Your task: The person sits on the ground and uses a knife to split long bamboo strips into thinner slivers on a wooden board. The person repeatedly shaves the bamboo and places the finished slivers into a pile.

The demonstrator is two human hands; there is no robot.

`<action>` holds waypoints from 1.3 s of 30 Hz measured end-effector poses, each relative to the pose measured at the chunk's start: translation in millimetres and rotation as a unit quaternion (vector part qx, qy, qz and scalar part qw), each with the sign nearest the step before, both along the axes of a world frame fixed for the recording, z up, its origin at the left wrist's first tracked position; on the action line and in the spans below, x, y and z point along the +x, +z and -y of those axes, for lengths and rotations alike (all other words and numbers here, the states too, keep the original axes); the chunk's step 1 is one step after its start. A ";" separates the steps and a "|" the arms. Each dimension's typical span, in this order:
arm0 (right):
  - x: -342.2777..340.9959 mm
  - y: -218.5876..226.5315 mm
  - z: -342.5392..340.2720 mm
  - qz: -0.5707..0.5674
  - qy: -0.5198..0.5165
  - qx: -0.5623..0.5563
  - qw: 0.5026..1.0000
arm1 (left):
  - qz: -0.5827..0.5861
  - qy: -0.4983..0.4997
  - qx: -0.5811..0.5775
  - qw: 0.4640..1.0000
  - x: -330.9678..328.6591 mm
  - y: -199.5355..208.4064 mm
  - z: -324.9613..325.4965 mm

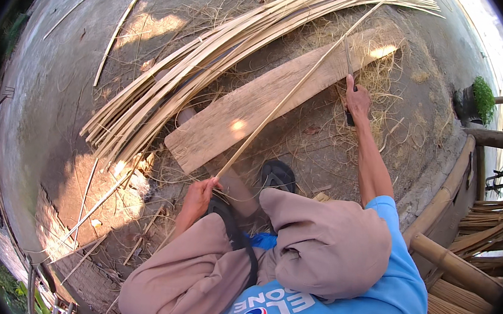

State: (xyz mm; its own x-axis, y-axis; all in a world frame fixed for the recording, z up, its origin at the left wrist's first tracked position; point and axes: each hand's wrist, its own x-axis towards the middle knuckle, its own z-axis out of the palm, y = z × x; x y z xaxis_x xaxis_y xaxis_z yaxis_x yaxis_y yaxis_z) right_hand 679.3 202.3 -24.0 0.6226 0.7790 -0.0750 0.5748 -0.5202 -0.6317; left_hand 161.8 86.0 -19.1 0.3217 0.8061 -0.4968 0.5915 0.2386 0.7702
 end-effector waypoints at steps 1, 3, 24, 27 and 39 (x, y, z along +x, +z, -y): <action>4.8 2.5 -4.7 -0.054 -0.047 0.002 0.997 | 0.012 0.008 -0.021 1.000 -1.9 0.7 -3.8; -41.6 -9.1 22.7 -0.020 0.091 -0.048 0.995 | 0.032 0.024 -0.075 0.996 -2.0 2.8 -6.8; -197.2 1.2 118.7 0.020 0.450 -0.066 0.890 | 0.049 0.067 -0.269 0.960 -56.4 13.5 2.9; -111.3 -16.1 81.9 0.059 0.345 -0.046 0.936 | 0.023 0.043 -0.281 0.958 -108.3 19.6 29.4; -218.7 3.2 143.1 -0.053 0.360 -0.022 0.931 | 0.121 0.085 -0.424 0.893 -79.2 20.4 -13.0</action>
